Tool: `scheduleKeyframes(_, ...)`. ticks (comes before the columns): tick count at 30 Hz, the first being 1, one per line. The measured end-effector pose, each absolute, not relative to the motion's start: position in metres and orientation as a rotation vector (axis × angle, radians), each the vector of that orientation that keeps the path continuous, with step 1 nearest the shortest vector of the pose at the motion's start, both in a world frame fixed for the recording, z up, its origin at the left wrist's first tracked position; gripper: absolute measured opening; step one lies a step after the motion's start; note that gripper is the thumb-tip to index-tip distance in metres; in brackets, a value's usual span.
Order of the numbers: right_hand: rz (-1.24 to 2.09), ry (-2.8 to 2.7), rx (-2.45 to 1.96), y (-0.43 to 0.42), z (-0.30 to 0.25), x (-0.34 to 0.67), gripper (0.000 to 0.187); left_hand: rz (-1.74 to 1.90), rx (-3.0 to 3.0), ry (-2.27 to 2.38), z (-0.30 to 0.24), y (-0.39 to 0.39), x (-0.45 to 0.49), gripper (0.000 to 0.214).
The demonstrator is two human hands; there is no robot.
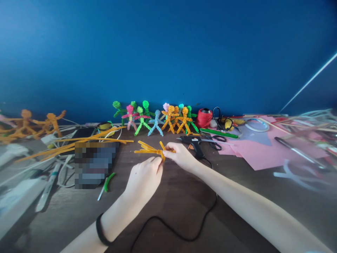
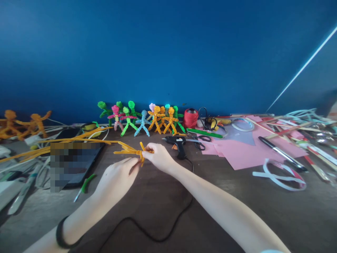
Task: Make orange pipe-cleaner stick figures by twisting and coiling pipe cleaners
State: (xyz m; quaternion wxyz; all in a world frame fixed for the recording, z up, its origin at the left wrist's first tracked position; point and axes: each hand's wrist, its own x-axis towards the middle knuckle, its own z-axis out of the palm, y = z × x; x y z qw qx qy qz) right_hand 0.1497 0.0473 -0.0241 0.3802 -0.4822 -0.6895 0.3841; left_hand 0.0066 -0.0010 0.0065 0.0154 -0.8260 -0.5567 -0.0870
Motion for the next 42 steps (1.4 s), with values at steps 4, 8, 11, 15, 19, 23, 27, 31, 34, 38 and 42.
scheduleKeyframes(4, 1.127, -1.701, -1.155, 0.049, -0.028, 0.151, 0.015, -0.298, -2.611, -1.772, 0.008, 0.003, 0.004, 0.023)
scheduleKeyframes(8, 1.229, -1.634, -1.066, 0.050, -0.030, 0.150, 0.019, -0.248, -2.667, -1.795, 0.011, 0.005, 0.002, 0.024)
scheduleKeyframes(11, 1.268, -1.597, -1.025, 0.049, -0.029, 0.150, 0.023, -0.191, -2.678, -1.822, 0.013, 0.005, 0.001, 0.025)
scheduleKeyframes(15, 1.306, -1.584, -0.995, 0.047, -0.025, 0.151, 0.025, -0.148, -2.745, -1.834, 0.015, 0.006, 0.000, 0.027)
scheduleKeyframes(19, 1.405, -1.544, -0.935, 0.044, -0.020, 0.151, 0.028, -0.364, -2.936, -1.960, 0.012, 0.011, -0.004, 0.024)
scheduleKeyframes(23, 1.527, -1.511, -0.847, 0.043, -0.017, 0.151, 0.028, -0.737, -3.352, -2.277, 0.000, 0.021, -0.010, 0.021)
scheduleKeyframes(27, 1.538, -1.514, -0.797, 0.042, -0.017, 0.152, 0.024, -1.222, -3.507, -2.479, -0.011, 0.030, -0.018, 0.024)
scheduleKeyframes(31, 1.358, -1.681, -0.835, 0.041, -0.014, 0.154, 0.020, -1.293, -3.525, -2.559, -0.013, 0.032, -0.023, 0.025)
scheduleKeyframes(34, 1.239, -1.783, -0.861, 0.039, -0.011, 0.156, 0.019, -1.197, -3.591, -2.503, -0.013, 0.031, -0.025, 0.024)
scheduleKeyframes(38, 1.333, -1.814, -0.821, 0.039, -0.010, 0.157, 0.020, -1.183, -3.650, -2.375, -0.016, 0.032, -0.029, 0.023)
scheduleKeyframes(42, 1.545, -1.799, -0.774, 0.037, -0.010, 0.156, 0.020, -1.060, -3.729, -2.387, -0.019, 0.040, -0.032, 0.024)
